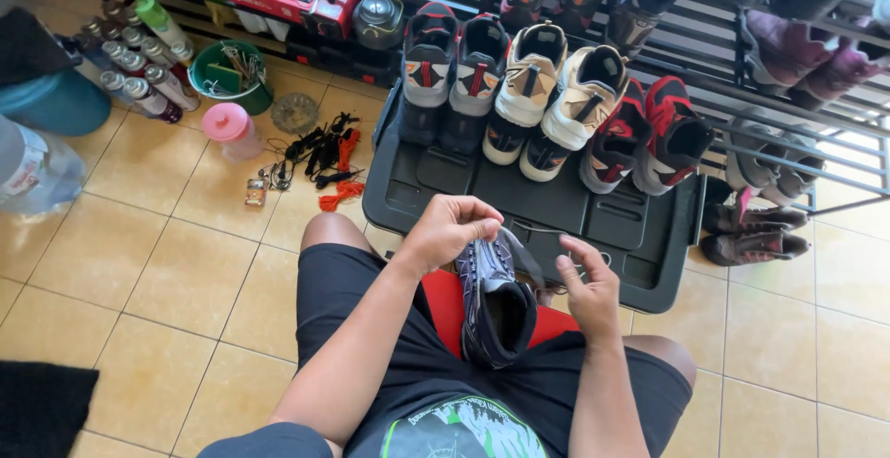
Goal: The person sits on a low stool and laces a dark-colored sneaker held on their lap. They thread the laces through the eyelets, pull them tight, and tie a knot. The person then places the laced shoe on a black tray with other shoes.
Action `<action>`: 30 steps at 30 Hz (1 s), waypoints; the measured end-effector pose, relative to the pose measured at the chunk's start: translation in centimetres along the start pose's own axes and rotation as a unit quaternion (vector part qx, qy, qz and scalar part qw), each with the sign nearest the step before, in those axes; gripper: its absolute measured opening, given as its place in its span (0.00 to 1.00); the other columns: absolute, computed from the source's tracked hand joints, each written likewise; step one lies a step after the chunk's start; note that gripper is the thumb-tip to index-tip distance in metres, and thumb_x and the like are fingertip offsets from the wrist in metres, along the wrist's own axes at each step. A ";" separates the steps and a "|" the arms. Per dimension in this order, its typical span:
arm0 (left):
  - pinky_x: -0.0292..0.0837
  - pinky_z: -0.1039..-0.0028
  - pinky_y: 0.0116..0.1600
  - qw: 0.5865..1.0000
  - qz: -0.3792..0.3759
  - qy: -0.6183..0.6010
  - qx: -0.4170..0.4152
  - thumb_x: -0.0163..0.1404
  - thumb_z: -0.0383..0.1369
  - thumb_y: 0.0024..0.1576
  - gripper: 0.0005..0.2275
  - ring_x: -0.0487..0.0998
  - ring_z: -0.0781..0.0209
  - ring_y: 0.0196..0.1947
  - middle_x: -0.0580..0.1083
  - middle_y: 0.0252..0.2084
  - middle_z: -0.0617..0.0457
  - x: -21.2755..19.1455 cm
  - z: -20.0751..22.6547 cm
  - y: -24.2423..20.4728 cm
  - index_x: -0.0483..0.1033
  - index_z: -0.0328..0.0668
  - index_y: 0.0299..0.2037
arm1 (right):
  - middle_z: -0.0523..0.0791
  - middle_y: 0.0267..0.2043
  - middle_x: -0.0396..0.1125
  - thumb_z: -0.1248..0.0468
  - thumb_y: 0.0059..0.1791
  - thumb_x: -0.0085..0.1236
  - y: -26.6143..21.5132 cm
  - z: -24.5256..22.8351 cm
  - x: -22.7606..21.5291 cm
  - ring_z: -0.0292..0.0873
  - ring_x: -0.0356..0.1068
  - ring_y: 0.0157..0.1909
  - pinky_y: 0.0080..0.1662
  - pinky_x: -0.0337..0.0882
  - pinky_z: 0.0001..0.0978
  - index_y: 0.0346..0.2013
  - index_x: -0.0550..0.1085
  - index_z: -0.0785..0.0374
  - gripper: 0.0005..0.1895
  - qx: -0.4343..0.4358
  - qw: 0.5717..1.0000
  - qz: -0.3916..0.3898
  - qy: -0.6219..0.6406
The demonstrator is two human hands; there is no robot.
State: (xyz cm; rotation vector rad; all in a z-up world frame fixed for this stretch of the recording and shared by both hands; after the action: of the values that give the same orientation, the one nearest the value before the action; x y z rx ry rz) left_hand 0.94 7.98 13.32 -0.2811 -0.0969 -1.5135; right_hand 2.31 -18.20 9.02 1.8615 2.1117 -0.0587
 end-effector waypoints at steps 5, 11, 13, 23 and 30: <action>0.78 0.77 0.43 0.997 -0.072 0.010 -0.008 0.62 0.24 0.54 0.06 0.82 0.67 0.32 0.81 0.28 0.48 3.0 0.9 -0.8 0.84 0.36 0.40 | 0.51 0.60 0.71 0.68 0.53 0.56 -0.4 -5.2 3.8 0.39 0.66 0.50 0.45 0.65 0.31 0.64 0.71 0.63 0.23 0.042 0.980 -0.096 0.171; 0.78 0.75 0.44 0.995 -0.103 0.017 0.005 0.62 0.25 0.54 0.05 0.82 0.65 0.32 0.81 0.28 0.48 2.6 2.1 -1.1 0.85 0.37 0.39 | 0.54 0.23 0.68 0.70 0.54 0.54 -0.8 -3.8 3.3 0.34 0.60 0.20 0.19 0.67 0.25 0.47 0.79 0.73 0.10 0.144 0.954 -0.067 0.253; 0.78 0.74 0.44 0.995 -0.102 0.022 0.002 0.62 0.26 0.55 0.05 0.82 0.64 0.32 0.81 0.29 0.47 2.0 1.9 -1.1 0.85 0.36 0.39 | 0.54 0.22 0.65 0.73 0.52 0.57 -0.7 -5.3 2.6 0.35 0.59 0.20 0.19 0.69 0.28 0.44 0.79 0.75 0.08 0.130 0.959 -0.058 0.246; 0.63 0.65 0.67 0.957 -0.273 -0.096 -0.026 0.33 0.66 0.58 0.37 0.74 0.60 0.61 0.77 0.58 0.49 4.3 1.9 0.1 0.70 0.45 0.64 | 0.46 0.17 0.71 0.74 0.44 0.66 1.0 -14.3 0.5 0.37 0.74 0.21 0.29 0.76 0.28 0.35 0.83 0.69 0.06 -0.069 0.990 -0.110 0.064; 0.82 0.70 0.34 0.886 -0.339 -0.301 -0.101 0.32 0.57 0.68 0.31 0.84 0.48 0.28 0.77 0.33 0.36 9.4 -0.7 -1.0 0.62 0.38 0.69 | 0.44 0.31 0.75 0.72 0.46 0.67 1.4 -16.6 -1.2 0.47 0.80 0.42 0.47 0.77 0.37 0.33 0.84 0.62 0.04 -0.219 0.968 -0.056 -0.106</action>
State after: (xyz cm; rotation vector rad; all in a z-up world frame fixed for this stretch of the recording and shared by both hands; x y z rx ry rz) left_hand 0.46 -1.38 14.97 -0.9604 -0.5837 -2.0838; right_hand 0.25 -15.14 25.26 1.4135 1.8932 0.1638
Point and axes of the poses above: each hand's wrist, its own y-axis towards the middle knuckle, its own x-axis out of the palm, z = x × y, the point moved 4 cm from there along y, towards the middle knuckle
